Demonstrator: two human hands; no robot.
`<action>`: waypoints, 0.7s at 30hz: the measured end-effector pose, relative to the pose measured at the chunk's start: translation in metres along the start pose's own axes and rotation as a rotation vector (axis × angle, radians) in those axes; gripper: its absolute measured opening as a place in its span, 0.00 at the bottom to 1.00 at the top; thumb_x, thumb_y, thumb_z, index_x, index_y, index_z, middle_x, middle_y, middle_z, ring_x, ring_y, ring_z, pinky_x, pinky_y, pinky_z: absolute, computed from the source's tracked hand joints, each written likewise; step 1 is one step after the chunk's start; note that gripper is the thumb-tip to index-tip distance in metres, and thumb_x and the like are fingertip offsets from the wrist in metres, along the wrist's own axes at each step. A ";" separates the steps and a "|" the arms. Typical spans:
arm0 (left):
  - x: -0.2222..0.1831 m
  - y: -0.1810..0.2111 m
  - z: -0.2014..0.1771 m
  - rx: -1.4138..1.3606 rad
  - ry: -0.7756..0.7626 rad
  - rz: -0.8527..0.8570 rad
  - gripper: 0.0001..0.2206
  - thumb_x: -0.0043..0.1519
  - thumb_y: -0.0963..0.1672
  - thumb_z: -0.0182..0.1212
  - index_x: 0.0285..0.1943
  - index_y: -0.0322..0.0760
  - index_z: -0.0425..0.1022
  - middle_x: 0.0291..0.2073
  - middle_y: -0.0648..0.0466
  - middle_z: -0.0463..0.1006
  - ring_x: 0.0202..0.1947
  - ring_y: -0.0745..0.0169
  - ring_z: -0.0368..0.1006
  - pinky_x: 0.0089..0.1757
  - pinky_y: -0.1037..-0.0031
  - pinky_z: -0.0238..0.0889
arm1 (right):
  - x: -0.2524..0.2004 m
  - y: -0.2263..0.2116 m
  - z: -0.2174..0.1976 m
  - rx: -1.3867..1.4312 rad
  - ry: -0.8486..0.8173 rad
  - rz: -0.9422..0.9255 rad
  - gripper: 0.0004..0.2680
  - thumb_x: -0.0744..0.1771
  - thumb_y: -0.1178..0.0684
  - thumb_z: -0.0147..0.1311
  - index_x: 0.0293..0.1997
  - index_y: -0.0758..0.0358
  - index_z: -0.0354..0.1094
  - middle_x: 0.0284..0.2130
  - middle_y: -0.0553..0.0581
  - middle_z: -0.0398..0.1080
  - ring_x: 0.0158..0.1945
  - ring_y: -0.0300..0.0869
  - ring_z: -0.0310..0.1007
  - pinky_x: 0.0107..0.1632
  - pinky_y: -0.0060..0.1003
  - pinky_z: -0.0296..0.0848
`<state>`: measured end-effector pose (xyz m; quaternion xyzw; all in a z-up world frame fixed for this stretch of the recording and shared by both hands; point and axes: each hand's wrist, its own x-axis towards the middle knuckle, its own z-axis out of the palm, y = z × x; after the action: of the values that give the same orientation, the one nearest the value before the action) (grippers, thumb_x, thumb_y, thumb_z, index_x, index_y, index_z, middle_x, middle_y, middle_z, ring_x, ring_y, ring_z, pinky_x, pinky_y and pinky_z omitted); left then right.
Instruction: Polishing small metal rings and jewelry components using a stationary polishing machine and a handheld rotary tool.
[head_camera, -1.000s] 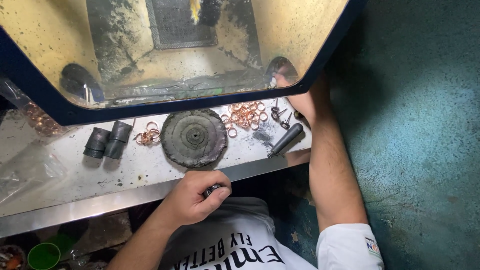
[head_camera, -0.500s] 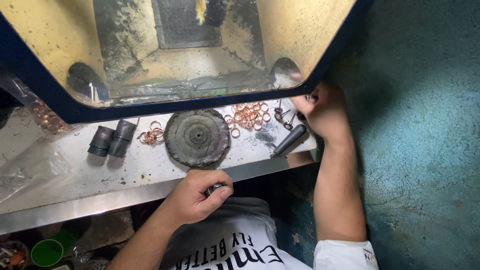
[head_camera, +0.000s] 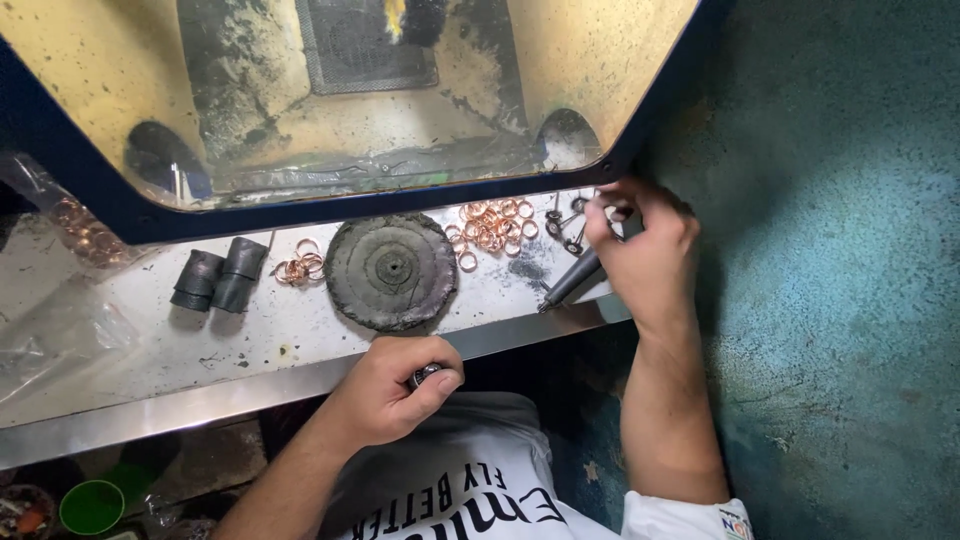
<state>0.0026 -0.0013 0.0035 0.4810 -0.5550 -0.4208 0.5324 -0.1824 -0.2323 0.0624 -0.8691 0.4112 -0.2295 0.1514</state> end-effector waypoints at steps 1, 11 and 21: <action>0.001 0.000 0.001 0.003 0.002 0.002 0.14 0.68 0.49 0.48 0.36 0.39 0.75 0.26 0.59 0.76 0.24 0.65 0.71 0.30 0.74 0.63 | 0.004 0.005 0.004 0.001 0.001 -0.003 0.05 0.67 0.53 0.56 0.43 0.61 0.75 0.36 0.55 0.78 0.40 0.45 0.78 0.46 0.41 0.73; -0.001 0.006 -0.003 0.024 0.008 -0.026 0.11 0.68 0.47 0.52 0.39 0.37 0.76 0.29 0.57 0.77 0.28 0.63 0.72 0.33 0.72 0.62 | 0.031 0.014 0.040 -0.090 -0.012 -0.237 0.05 0.65 0.60 0.59 0.43 0.61 0.79 0.36 0.58 0.80 0.41 0.53 0.80 0.47 0.44 0.75; -0.002 0.022 -0.008 -0.209 0.021 -0.090 0.14 0.73 0.48 0.43 0.40 0.38 0.69 0.22 0.57 0.71 0.23 0.67 0.69 0.34 0.74 0.62 | -0.101 -0.031 0.039 0.536 0.202 -0.183 0.08 0.72 0.51 0.44 0.40 0.64 0.62 0.30 0.58 0.72 0.34 0.44 0.71 0.44 0.36 0.69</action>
<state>0.0082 0.0048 0.0256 0.4518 -0.4802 -0.4947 0.5662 -0.1979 -0.1307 0.0154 -0.8042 0.2689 -0.4281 0.3125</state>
